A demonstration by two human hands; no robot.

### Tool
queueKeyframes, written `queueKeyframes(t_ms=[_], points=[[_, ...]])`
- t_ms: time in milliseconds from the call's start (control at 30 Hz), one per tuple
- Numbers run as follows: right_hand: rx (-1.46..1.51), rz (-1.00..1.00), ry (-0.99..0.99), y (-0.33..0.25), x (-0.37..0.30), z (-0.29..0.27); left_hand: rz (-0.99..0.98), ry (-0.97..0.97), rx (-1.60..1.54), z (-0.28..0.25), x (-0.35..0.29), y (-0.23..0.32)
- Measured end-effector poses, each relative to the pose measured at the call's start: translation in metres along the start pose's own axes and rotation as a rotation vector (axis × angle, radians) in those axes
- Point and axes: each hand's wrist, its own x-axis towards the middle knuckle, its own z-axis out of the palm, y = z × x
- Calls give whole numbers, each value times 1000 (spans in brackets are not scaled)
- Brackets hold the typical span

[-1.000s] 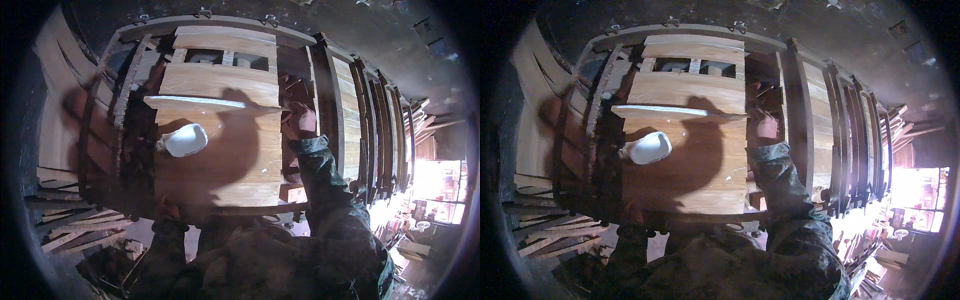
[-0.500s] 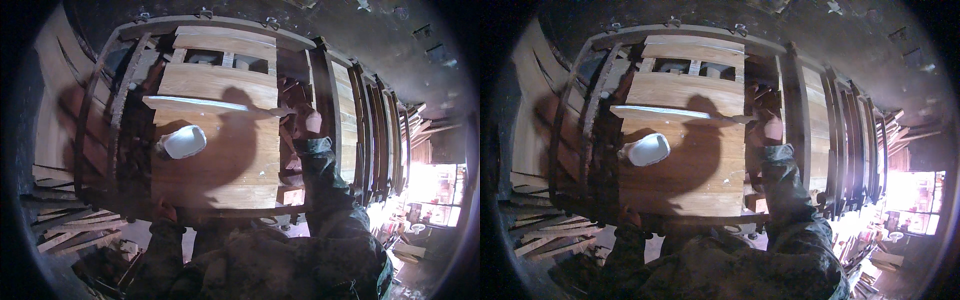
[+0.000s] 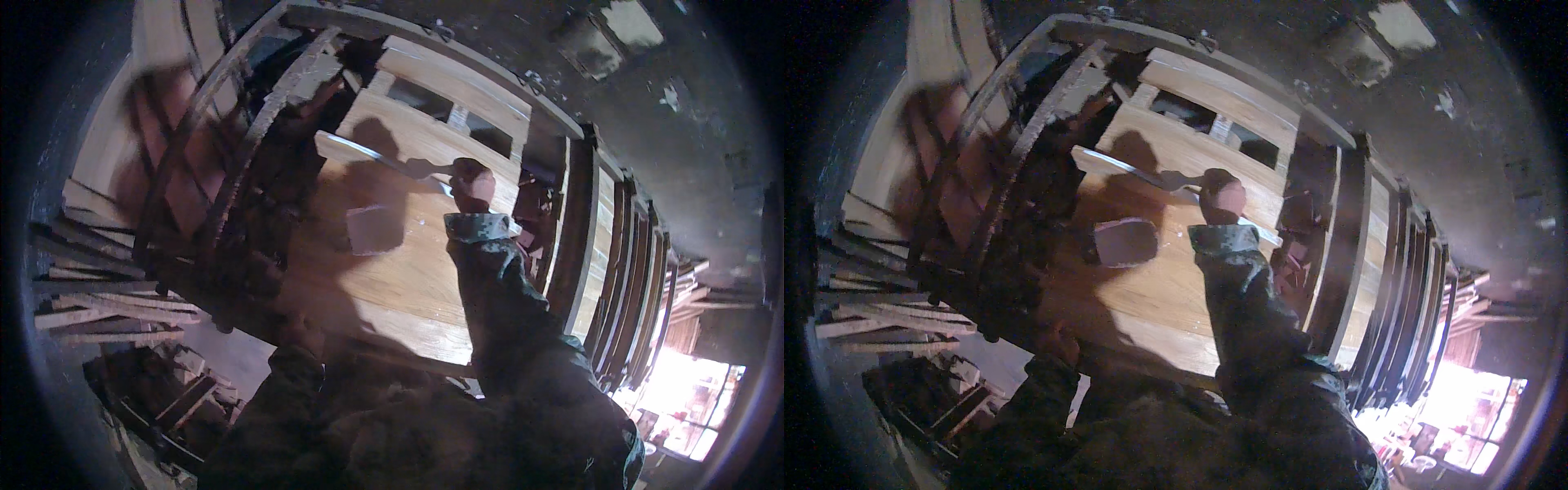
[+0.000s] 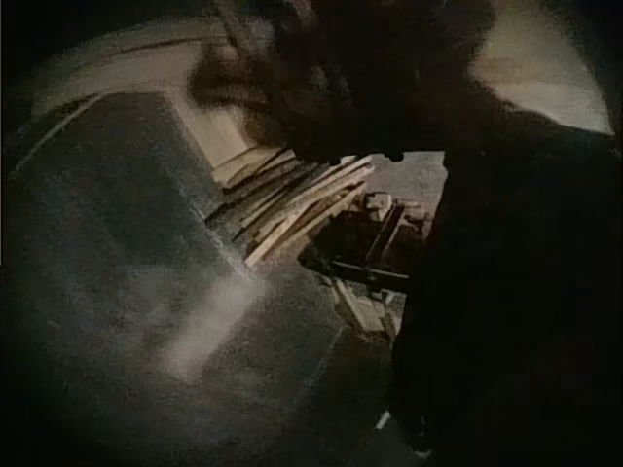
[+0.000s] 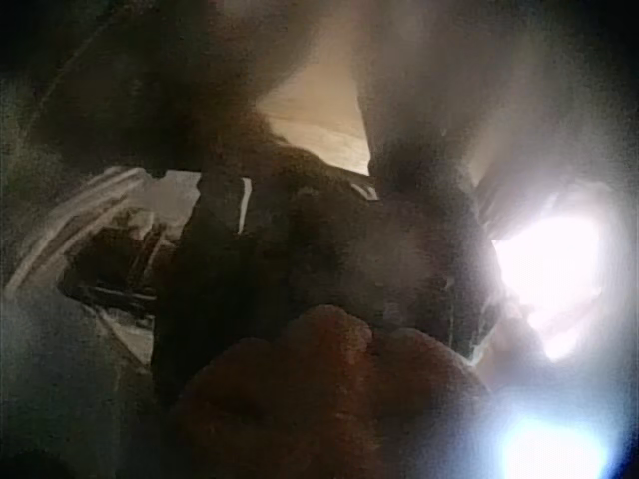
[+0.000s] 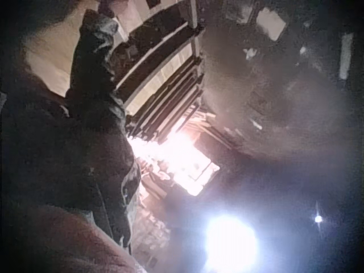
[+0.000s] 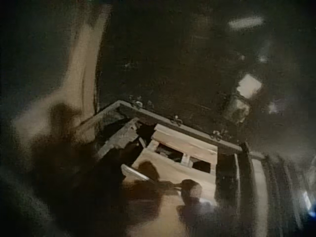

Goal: The person repeatedly scoops white glue from a small container and spreads it along the edges of wooden planks on a workbench. The person then places additional planks on top of the glued ones, pressing them into place. The process is repeated multiple times throughout the clip.

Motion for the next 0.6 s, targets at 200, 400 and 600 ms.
queueKeyframes(t_ms=[200,400,600], points=[[274,93,-48,-81,37,100,-32,161,-150,28,-3,-9],[631,362,-211,-159,67,155,39,117,-194,24,-9,-3],[758,302,-190,-154,63,146,-48,14,-259,32,-7,-11]])
